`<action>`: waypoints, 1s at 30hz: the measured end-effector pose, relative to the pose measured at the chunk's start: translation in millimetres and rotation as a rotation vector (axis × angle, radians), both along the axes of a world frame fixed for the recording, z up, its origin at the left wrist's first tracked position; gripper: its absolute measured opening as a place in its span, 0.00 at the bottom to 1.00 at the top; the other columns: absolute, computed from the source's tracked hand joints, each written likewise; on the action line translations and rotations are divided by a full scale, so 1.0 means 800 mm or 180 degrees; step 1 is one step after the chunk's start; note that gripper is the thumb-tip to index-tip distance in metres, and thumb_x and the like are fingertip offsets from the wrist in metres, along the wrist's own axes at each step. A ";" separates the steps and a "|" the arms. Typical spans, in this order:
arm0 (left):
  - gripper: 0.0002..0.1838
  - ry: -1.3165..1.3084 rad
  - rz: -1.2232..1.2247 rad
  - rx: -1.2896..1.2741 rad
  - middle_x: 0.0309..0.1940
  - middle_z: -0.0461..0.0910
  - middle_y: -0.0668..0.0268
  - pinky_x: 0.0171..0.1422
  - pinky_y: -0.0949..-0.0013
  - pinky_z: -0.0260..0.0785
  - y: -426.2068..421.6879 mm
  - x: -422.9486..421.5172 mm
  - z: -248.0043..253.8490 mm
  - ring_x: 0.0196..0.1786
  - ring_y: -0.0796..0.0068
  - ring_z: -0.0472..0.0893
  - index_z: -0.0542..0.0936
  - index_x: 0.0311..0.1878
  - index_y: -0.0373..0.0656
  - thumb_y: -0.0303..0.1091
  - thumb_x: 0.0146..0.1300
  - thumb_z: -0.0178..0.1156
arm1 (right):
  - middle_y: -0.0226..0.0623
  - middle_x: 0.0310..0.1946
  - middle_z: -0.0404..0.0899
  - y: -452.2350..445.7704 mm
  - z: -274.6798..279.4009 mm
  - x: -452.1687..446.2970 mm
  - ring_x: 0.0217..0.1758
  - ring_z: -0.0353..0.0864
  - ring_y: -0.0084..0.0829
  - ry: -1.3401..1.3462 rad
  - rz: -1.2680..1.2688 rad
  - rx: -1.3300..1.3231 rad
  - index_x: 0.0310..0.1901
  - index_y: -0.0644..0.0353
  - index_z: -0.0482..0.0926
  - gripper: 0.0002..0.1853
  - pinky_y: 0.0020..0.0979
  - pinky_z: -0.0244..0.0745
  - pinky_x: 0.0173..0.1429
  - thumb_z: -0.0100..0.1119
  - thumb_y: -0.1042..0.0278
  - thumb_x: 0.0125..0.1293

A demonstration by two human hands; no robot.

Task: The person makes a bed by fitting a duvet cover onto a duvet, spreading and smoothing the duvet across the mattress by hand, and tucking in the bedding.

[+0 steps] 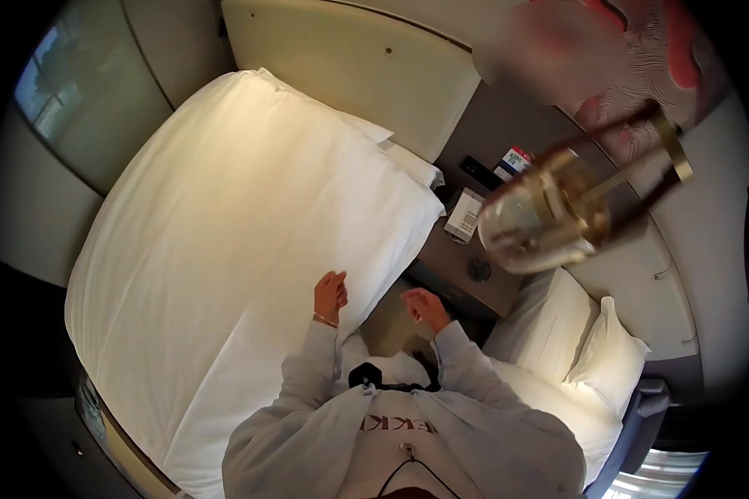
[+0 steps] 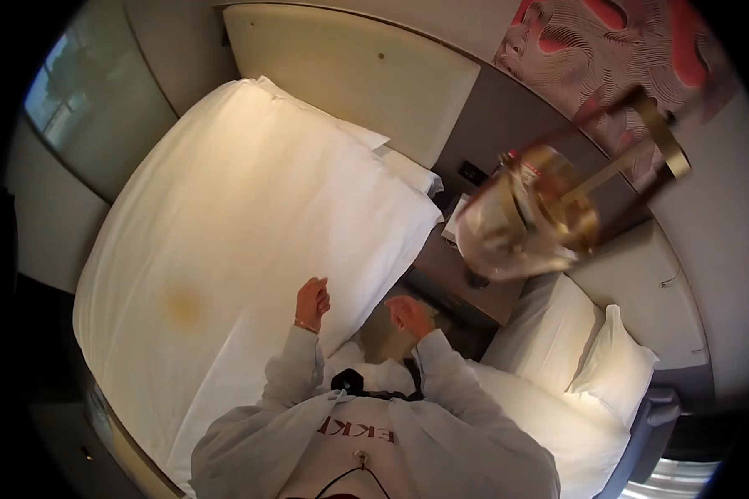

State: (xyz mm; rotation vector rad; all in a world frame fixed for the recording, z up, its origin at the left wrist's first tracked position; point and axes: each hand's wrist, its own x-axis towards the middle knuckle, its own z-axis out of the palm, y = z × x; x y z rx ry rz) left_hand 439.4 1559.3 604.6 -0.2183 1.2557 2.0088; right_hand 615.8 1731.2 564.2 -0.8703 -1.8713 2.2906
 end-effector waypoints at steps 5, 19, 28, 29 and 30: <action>0.19 0.0257 -0.0351 0.0113 0.10 0.53 0.77 0.13 0.81 0.44 0.100 -0.097 0.017 0.11 0.87 0.54 0.55 0.15 0.52 0.33 0.54 0.55 | 0.31 0.23 0.72 0.087 -0.023 -0.127 0.22 0.69 0.19 -0.0203 -0.0130 0.0753 0.43 0.58 0.70 0.13 0.22 0.66 0.26 0.51 0.69 0.54; 0.17 -0.0718 0.1809 -0.1111 0.11 0.51 0.77 0.12 0.79 0.43 0.135 -0.116 -0.094 0.12 0.85 0.52 0.57 0.16 0.52 0.33 0.55 0.53 | 0.44 0.44 0.65 0.425 -0.267 -0.326 0.51 0.62 0.46 -0.0354 0.0325 0.3005 0.50 0.54 0.63 0.33 0.38 0.61 0.52 0.51 0.84 0.34; 0.18 -0.0733 0.1045 -0.0852 0.11 0.53 0.76 0.15 0.79 0.44 0.306 -0.109 -0.085 0.13 0.85 0.54 0.55 0.16 0.52 0.30 0.56 0.52 | 0.45 0.42 0.74 0.479 -0.260 -0.298 0.47 0.71 0.43 -0.1259 0.1303 0.2123 0.52 0.59 0.63 0.36 0.39 0.61 0.54 0.66 0.55 0.41; 0.18 -0.0702 0.1122 -0.0876 0.11 0.53 0.76 0.15 0.79 0.44 0.313 -0.112 -0.084 0.13 0.85 0.54 0.55 0.16 0.52 0.30 0.56 0.52 | 0.47 0.40 0.75 0.484 -0.249 -0.297 0.47 0.72 0.44 -0.0980 0.1432 0.1350 0.50 0.61 0.67 0.33 0.39 0.63 0.53 0.64 0.53 0.43; 0.18 -0.0664 0.1096 -0.0895 0.11 0.53 0.76 0.15 0.79 0.44 0.318 -0.115 -0.083 0.13 0.86 0.54 0.55 0.16 0.52 0.30 0.56 0.52 | 0.46 0.39 0.76 0.485 -0.214 -0.301 0.44 0.75 0.38 -0.0902 0.1652 0.1268 0.45 0.63 0.72 0.26 0.31 0.67 0.48 0.64 0.56 0.45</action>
